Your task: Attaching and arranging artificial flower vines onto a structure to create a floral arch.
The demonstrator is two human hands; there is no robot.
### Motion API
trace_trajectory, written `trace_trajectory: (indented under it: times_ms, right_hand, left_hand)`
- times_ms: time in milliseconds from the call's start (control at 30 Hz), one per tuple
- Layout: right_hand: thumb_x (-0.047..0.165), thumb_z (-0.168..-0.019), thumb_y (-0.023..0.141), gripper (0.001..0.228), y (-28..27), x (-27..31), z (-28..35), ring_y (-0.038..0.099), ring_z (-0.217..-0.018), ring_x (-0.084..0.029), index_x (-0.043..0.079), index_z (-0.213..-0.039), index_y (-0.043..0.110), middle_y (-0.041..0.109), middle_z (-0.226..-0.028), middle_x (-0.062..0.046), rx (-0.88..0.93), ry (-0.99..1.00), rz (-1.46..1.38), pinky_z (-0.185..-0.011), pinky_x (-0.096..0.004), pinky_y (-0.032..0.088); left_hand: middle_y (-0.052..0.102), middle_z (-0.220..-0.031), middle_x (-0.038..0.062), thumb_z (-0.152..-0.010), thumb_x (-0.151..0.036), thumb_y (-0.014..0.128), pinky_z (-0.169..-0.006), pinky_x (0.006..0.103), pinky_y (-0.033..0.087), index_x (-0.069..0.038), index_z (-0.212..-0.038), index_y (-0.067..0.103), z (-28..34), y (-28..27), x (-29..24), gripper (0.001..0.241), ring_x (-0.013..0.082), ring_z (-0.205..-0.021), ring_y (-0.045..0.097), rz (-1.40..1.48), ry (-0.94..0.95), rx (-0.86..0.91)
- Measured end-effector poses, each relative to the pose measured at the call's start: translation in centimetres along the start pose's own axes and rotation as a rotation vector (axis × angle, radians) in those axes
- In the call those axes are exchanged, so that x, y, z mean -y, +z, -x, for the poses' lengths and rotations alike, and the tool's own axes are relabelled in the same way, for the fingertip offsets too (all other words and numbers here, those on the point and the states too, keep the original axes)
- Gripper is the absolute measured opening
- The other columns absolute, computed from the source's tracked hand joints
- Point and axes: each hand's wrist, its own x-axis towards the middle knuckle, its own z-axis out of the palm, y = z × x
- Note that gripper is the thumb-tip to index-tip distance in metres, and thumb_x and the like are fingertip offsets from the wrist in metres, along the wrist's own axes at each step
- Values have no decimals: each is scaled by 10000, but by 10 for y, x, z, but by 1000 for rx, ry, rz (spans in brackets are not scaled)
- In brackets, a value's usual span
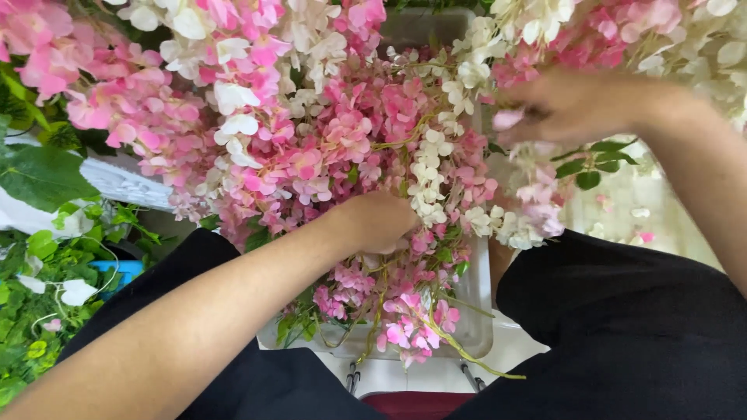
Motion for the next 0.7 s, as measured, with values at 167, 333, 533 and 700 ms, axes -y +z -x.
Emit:
trace_trajectory:
  times_ms: [167,333,533,700]
  right_hand:
    - [348,-991,582,353,-21,-39,31,744,-801,-299,91,-1224,646,751,-1022,-146,-387,-34,-26,-776,-427,615]
    - [265,-1108,655,495,-20,-42,58,678,-537,-299,14,-1529,583,717,-1093,-170,-793,-154,-28,-501,-405,486]
    - [79,-1072,556,280,-29,-35,66,680,-731,-267,-46,-1323,549,648,-1046,-202,-732,-329,-200,-705,-407,580]
    - [329,-978,598,289,-21,-39,51,566,-658,-202,92,-1138,635,636,-800,-73,-313,-67,-27,-636,-360,469]
  left_hand:
    - [707,-939,130,-999,-151,606,-803,402,639,-53,-1131,645,-9,-14,-16,169,249,-830,724,151,86,-208]
    - [599,-1295,191,-953,-69,583,-971,448,563,-26,-1268,574,-43,-7,-49,318,316,-1169,620,150,198,-252]
    - [183,-1643,156,-966,-299,589,-1223,487,121,-108,-1575,208,-87,13,-55,744,381,-1501,157,105,125,-327]
    - [351,-1568,140,-990,-393,573,-1180,530,242,-120,-1482,407,-96,38,-28,587,313,-1489,229,-216,78,-90]
